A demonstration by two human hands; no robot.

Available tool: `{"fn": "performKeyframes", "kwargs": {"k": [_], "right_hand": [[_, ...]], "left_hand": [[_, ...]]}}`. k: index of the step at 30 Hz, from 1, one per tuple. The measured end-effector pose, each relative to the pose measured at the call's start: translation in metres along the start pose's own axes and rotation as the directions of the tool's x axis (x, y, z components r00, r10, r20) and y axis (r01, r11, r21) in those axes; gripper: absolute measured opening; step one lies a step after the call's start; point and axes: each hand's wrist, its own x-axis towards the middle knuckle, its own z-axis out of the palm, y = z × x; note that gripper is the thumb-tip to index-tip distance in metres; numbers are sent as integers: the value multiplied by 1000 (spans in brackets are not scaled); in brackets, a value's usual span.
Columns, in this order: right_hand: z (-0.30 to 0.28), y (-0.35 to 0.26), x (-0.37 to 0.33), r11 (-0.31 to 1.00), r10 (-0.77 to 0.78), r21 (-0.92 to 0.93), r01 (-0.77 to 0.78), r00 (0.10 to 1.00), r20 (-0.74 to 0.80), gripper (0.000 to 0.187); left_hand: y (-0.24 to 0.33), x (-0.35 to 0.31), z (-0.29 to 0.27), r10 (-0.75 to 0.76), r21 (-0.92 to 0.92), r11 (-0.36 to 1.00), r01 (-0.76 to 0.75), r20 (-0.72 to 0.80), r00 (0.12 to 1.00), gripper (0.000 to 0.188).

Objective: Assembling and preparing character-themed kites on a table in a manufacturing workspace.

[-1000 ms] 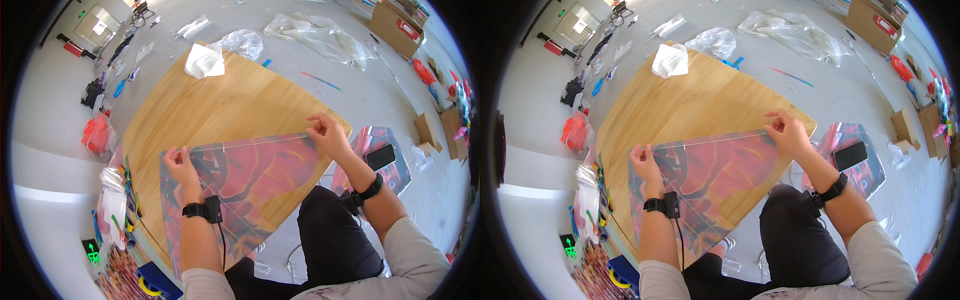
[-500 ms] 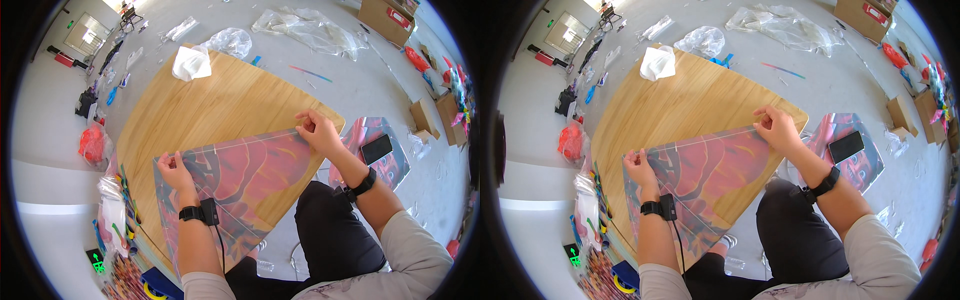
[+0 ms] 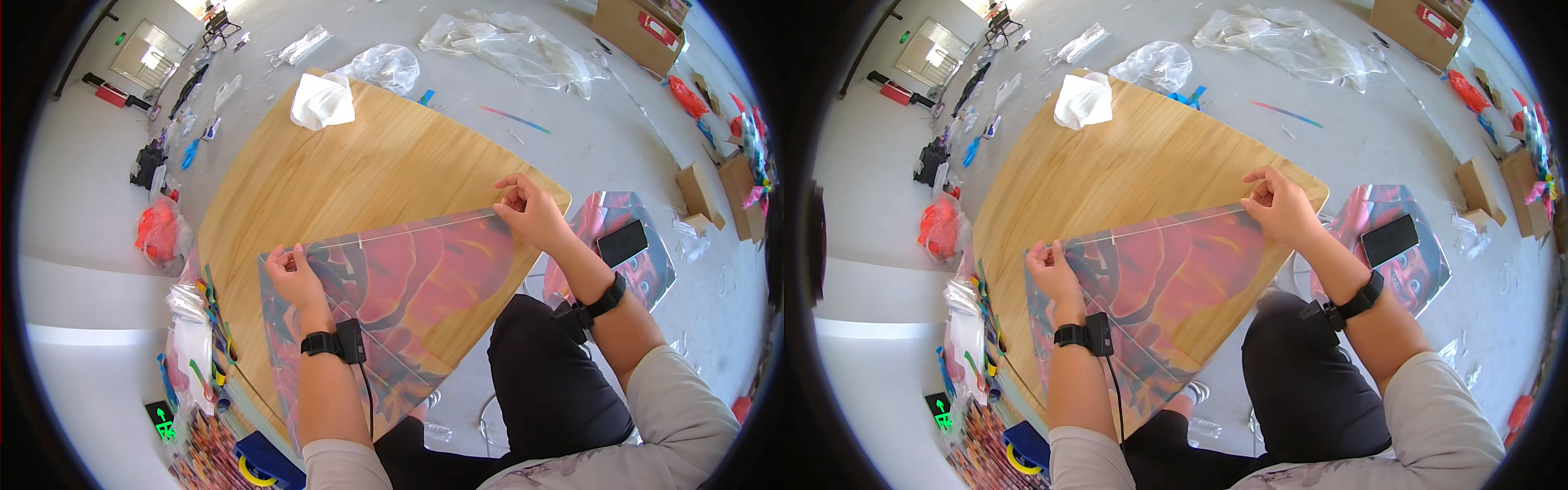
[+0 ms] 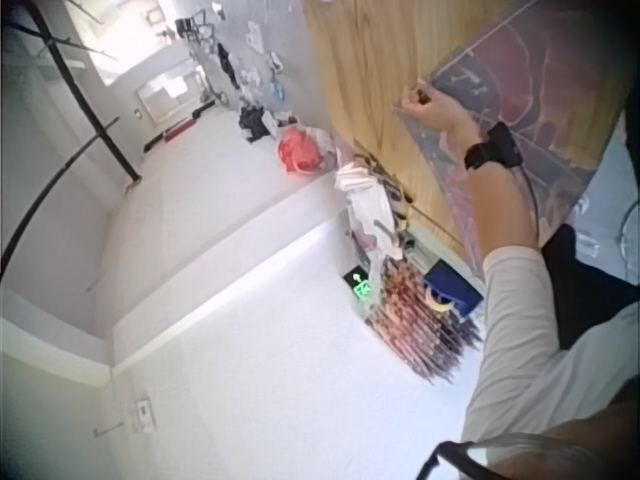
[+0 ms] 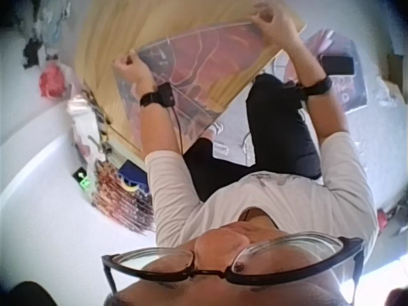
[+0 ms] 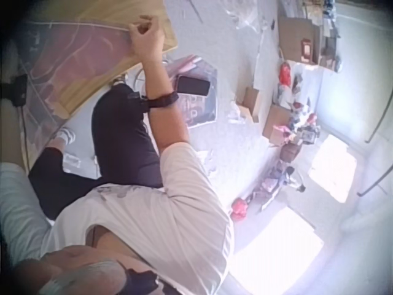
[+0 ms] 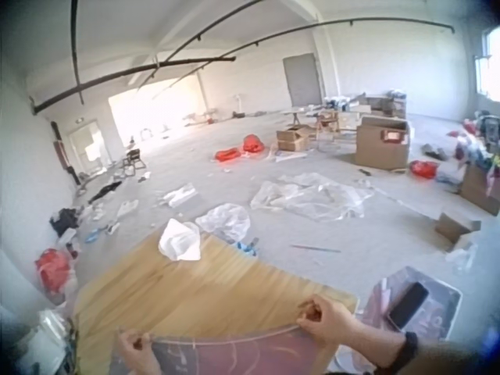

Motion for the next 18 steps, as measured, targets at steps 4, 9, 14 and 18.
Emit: {"fn": "performKeyframes", "kwargs": {"k": [4,9,14,18], "right_hand": [[1,-1,1,1000,25,-17,-25,1000,7,29],[4,2,0,998,-16,-61,14,999,-38,26],[5,0,-3,998,-42,-57,39,998,-50,25],[5,2,-2,995,-59,-79,55,997,-50,25]], "left_hand": [[0,0,0,7,-3,1000,-7,-7,1000,33],[2,-2,2,-6,30,1000,6,7,1000,34],[4,-1,2,-4,54,999,3,12,1000,34],[3,-2,1,12,47,999,-13,20,1000,34]]}}
